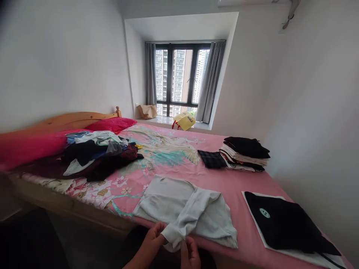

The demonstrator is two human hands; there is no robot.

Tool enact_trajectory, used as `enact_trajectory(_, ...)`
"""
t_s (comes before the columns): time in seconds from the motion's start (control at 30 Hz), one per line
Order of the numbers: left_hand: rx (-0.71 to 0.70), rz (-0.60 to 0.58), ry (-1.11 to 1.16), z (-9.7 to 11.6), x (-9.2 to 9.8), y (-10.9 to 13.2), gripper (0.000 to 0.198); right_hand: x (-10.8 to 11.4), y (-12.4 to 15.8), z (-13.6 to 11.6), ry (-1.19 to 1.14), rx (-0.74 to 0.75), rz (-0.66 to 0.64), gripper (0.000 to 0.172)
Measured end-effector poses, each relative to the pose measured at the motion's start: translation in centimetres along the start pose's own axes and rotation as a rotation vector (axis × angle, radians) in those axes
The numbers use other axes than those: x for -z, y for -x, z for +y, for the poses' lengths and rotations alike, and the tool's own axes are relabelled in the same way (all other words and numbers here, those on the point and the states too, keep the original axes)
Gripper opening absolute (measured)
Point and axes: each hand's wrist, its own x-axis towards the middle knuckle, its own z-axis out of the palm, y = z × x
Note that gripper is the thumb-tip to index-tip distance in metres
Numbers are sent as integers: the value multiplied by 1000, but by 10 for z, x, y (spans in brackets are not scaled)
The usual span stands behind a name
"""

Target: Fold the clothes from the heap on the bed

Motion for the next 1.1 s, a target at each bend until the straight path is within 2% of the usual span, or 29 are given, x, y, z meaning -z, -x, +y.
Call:
enact_trajectory(0.17,31,-37,-18,6,-8,2,24,0,2,0,-39,53,25,43)
enact_trajectory(0.37,15,-188,-22,6,-4,-5,23,2,-3,-6,-81,50,58,37)
enact_trajectory(0.43,-3,-146,-77,7,1,-7,22,2,-3,-7,-97,63,50,36)
enact_trajectory(0.57,-94,43,-356,11,7,-2,24,5,1,-8,-71,114,41,32)
enact_trajectory(0.7,-163,34,-555,14,3,8,35,6,3,-6,-20,170,30,32)
enact_trajectory(0.87,-145,71,-598,20,-1,12,45,7,1,-2,53,241,28,28)
enact_trajectory(1.0,-196,-23,-606,24,-2,16,38,10,1,2,126,277,7,26)
enact_trajectory(1.1,-268,-106,-725,24,-4,20,33,11,3,4,157,298,-1,24)
